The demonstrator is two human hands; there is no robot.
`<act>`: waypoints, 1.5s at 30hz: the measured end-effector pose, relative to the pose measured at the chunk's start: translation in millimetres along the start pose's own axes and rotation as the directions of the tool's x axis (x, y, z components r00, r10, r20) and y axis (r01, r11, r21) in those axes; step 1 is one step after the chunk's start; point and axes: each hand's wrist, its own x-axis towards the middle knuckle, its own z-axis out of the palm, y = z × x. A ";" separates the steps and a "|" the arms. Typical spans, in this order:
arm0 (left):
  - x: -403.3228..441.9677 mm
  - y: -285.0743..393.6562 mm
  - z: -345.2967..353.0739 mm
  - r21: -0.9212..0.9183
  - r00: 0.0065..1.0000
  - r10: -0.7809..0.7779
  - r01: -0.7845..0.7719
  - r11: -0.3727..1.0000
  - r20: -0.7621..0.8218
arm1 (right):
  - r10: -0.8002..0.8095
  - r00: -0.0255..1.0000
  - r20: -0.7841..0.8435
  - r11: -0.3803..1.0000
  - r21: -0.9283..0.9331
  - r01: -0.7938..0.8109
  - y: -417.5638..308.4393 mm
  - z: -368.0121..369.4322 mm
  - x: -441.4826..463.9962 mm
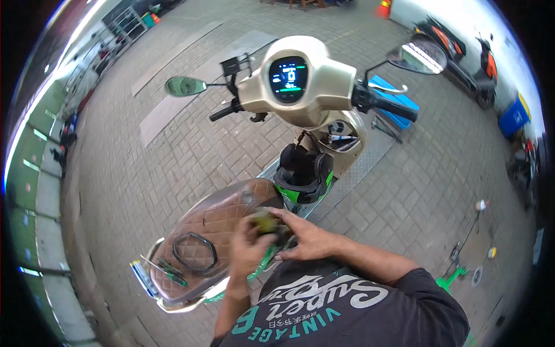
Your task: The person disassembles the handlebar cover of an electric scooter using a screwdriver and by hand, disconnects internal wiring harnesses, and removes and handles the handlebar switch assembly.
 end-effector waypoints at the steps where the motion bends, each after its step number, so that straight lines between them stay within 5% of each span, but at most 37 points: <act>1: 13.3 2.6 30.3 -0.005 0.996 0.015 -0.014 1.000 0.092 | -0.027 0.995 -0.095 0.997 0.076 0.034 -0.6 -0.2 -1.3; 2: 26.7 7.9 49.6 -0.011 0.983 0.026 -0.024 1.000 0.182 | 0.028 0.983 -0.180 0.998 0.052 -0.019 3.7 -9.5 -6.6; 3: 44.4 22.2 54.2 0.295 0.932 0.117 -0.225 0.929 0.343 | 0.081 0.962 -0.261 0.997 0.030 -0.075 12.2 -26.2 -16.0; 5: 82.0 60.1 64.6 0.633 0.735 0.099 -0.638 0.439 0.671 | 0.148 0.889 -0.433 0.983 -0.037 -0.181 39.1 -52.5 -45.0; 7: 134.6 79.7 88.5 0.600 0.653 0.160 -0.749 0.282 0.740 | 0.176 0.792 -0.585 0.950 -0.111 -0.293 71.9 -65.5 -78.7; 9: 202.2 91.7 124.0 0.477 0.394 0.369 -0.863 -0.165 0.842 | 0.251 0.683 -0.685 0.897 -0.100 -0.430 93.5 -68.6 -98.6; 11: 260.5 97.8 157.4 0.349 0.274 0.223 -0.818 -0.457 0.935 | 0.340 0.552 -0.761 0.826 -0.039 -0.562 110.0 -65.9 -102.1; 14: 312.1 84.5 180.4 0.236 0.224 0.099 -0.745 -0.624 0.970 | 0.231 0.563 -0.793 0.849 -0.119 -0.515 132.8 -59.3 -87.2; 20: 330.3 79.4 187.0 0.190 0.128 0.144 -0.756 -0.626 0.981 | 0.179 0.632 -0.754 0.882 -0.162 -0.443 136.9 -60.6 -30.3; 22: 335.7 79.5 183.6 0.210 0.167 0.127 -0.781 -0.588 0.978 | 0.198 0.621 -0.758 0.882 -0.139 -0.451 133.9 -60.3 -21.5; 28: 349.9 58.9 171.2 0.104 -0.029 0.201 -0.781 -0.616 0.979 | 0.233 0.573 -0.786 0.868 -0.098 -0.487 143.8 -47.7 -20.4; 40: 353.8 59.5 173.7 0.036 -0.091 0.164 -0.766 -0.642 0.982 | 0.202 0.527 -0.825 0.868 -0.099 -0.486 157.5 -42.3 -45.3; 45: 354.9 64.6 187.0 0.048 -0.037 0.131 -0.806 -0.589 0.991 | 0.225 0.498 -0.837 0.879 -0.046 -0.474 157.0 -40.2 -59.4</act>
